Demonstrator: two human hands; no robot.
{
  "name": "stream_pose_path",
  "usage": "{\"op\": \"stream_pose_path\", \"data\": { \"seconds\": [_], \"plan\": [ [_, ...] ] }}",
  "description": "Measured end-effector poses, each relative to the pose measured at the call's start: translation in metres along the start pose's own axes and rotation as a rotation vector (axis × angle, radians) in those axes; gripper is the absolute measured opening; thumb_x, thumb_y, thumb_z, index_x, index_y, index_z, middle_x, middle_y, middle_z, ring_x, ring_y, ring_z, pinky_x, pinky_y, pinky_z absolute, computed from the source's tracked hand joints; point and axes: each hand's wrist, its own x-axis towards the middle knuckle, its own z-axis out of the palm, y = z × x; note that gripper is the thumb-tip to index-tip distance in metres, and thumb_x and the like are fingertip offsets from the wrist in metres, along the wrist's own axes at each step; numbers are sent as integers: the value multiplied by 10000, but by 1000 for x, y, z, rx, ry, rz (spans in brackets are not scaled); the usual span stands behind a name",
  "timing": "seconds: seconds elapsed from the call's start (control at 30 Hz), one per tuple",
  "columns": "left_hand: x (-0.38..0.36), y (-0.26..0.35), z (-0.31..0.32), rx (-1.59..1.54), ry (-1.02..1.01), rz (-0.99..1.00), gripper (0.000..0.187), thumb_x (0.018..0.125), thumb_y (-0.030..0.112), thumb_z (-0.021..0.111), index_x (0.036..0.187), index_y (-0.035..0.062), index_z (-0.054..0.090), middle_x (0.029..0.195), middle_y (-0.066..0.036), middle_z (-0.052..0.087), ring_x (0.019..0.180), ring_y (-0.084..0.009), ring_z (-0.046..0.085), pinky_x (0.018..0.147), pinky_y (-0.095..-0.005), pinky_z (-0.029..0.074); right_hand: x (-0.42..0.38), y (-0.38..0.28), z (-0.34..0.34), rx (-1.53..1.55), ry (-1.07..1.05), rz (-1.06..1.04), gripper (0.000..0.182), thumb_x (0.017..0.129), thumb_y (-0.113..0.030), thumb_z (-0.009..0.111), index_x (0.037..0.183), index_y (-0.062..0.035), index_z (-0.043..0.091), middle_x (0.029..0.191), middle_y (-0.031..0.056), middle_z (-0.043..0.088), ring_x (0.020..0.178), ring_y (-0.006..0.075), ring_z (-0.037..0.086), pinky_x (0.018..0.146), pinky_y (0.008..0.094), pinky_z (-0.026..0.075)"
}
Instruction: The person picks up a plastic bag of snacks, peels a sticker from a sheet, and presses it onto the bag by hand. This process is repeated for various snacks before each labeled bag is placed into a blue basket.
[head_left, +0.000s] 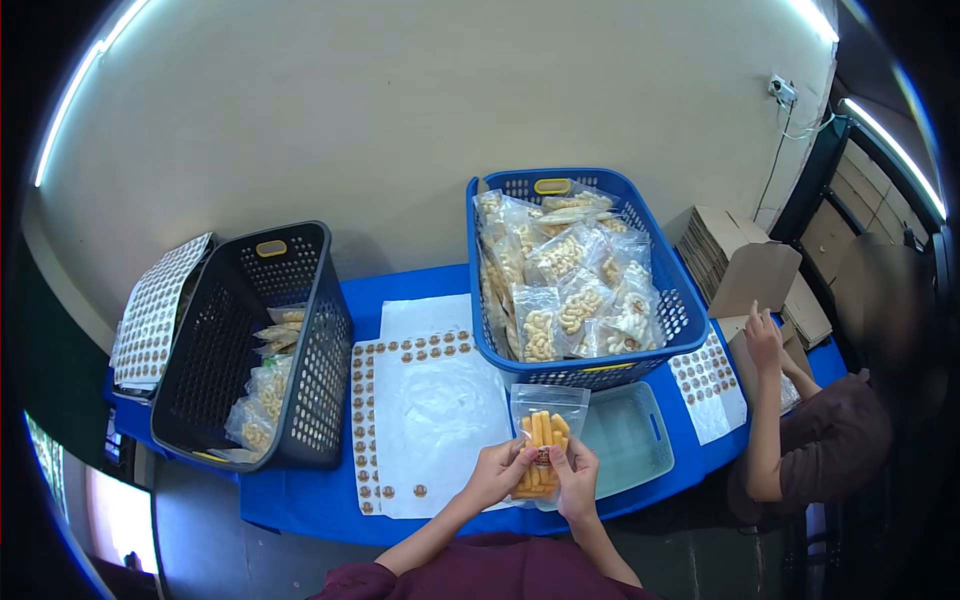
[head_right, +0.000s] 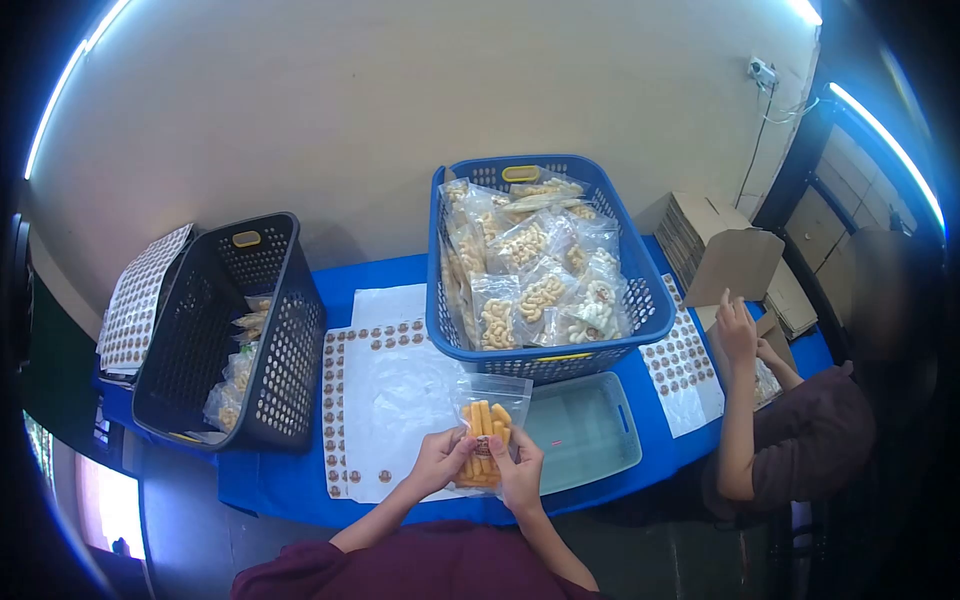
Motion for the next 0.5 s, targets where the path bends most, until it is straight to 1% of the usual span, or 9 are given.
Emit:
{"op": "stream_pose_path", "data": {
  "seconds": [0.1,0.17,0.27,0.3,0.33,0.37,0.43,0.47,0.5],
  "plan": [
    [4,0,4,-53,-11,18,328,892,298,464,879,-14,564,656,-64,575,604,-77,512,547,-254,427,3,1,-6,28,11,13,331,848,-90,540,1134,66,485,996,73,574,881,95,532,785,224,418],
    [6,-6,2,-53,-5,-20,324,891,298,466,886,-9,566,649,-69,574,598,-82,515,544,-258,427,7,10,-12,87,-13,51,325,850,-91,533,1131,63,486,992,72,575,881,99,535,789,228,418],
    [12,-22,-12,22,-29,-6,312,888,292,468,902,-3,568,639,-77,572,590,-93,525,541,-263,428,20,12,-16,279,-48,206,240,857,-90,508,1056,44,506,957,74,588,852,116,562,759,235,438],
    [14,-20,-17,61,-42,7,307,887,289,468,907,0,569,636,-79,572,588,-98,529,541,-264,429,22,12,-12,256,-60,172,260,852,-94,520,1071,45,502,966,74,584,859,112,557,765,233,436],
    [13,-14,-16,101,-25,-34,305,853,308,529,909,13,580,619,-82,567,567,-111,528,538,-269,427,22,11,-6,235,-72,138,281,847,-97,532,1086,46,499,976,74,581,867,108,551,770,231,434],
    [10,-6,-15,118,-18,-32,304,837,307,552,911,13,585,654,-77,584,600,-101,535,560,-265,434,22,10,-1,214,-84,107,302,842,-101,544,1101,48,495,985,74,578,874,104,546,776,230,431],
    [7,6,-15,150,-7,-30,310,806,303,598,915,13,594,725,-66,618,666,-79,551,603,-257,450,20,7,5,30,-92,57,285,842,-113,553,1072,49,510,959,66,584,840,96,551,748,223,439],
    [7,0,-17,166,-22,-32,335,762,298,652,954,28,604,770,-70,637,702,-88,577,629,-254,460,20,6,7,-62,-93,30,277,842,-120,557,1058,50,518,946,62,587,823,92,554,733,220,443],
    [7,-3,-17,154,-21,-34,337,766,296,649,960,25,603,768,-69,636,701,-84,575,627,-252,459,21,7,8,-82,-87,18,268,842,-125,560,1043,50,526,928,58,589,803,87,553,716,216,444]
  ]
}}
